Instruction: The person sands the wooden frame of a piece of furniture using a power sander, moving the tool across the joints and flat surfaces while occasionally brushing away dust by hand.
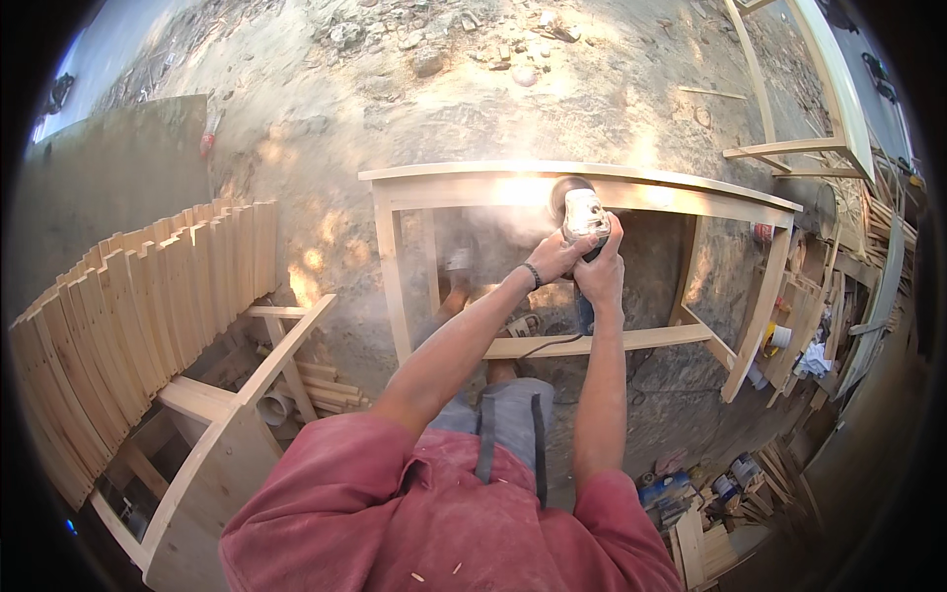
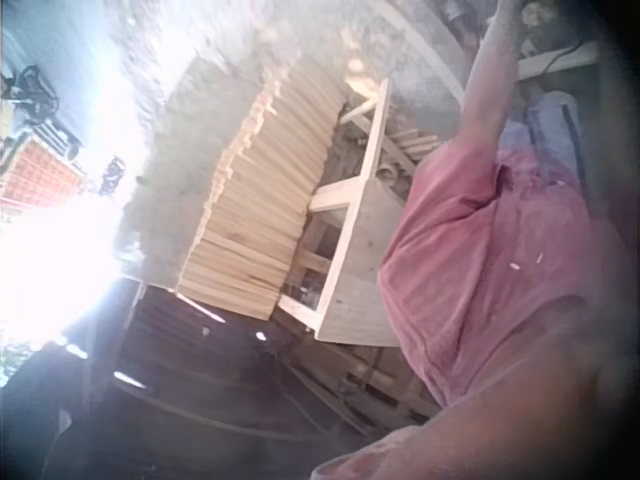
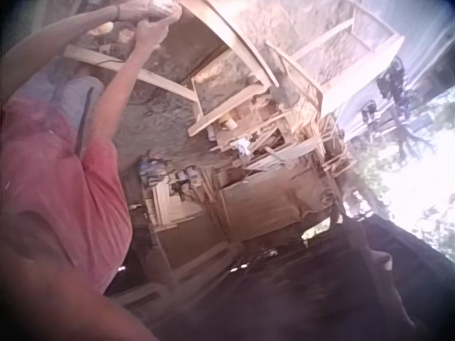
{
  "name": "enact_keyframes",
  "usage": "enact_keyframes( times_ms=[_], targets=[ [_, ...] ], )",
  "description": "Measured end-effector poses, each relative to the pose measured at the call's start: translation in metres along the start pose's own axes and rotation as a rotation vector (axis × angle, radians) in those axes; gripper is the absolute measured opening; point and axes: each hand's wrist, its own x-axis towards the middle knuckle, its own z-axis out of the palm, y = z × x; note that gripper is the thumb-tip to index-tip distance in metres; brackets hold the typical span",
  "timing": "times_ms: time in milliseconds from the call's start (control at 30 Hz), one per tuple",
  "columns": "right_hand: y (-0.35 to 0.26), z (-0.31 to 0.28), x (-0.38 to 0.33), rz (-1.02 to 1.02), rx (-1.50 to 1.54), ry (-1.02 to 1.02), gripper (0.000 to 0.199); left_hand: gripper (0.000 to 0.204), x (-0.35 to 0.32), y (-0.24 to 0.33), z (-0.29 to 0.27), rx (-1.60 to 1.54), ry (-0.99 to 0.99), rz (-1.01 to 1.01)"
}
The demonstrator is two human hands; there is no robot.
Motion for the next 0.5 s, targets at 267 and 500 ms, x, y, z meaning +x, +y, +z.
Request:
enact_keyframes(
  times_ms=[267, 500],
  targets=[
    [0.005, -0.007, -0.012, 0.159, 0.068, 0.093, 0.083, 0.076, 0.004, 0.02, 0.016, 0.2, -0.023, -0.07],
    [-0.059, 0.06, -0.028, 0.021, 0.027, -0.102, 0.08, 0.071, -0.067, -0.033, -0.068, -0.019, 0.22, 0.12]
  ],
)
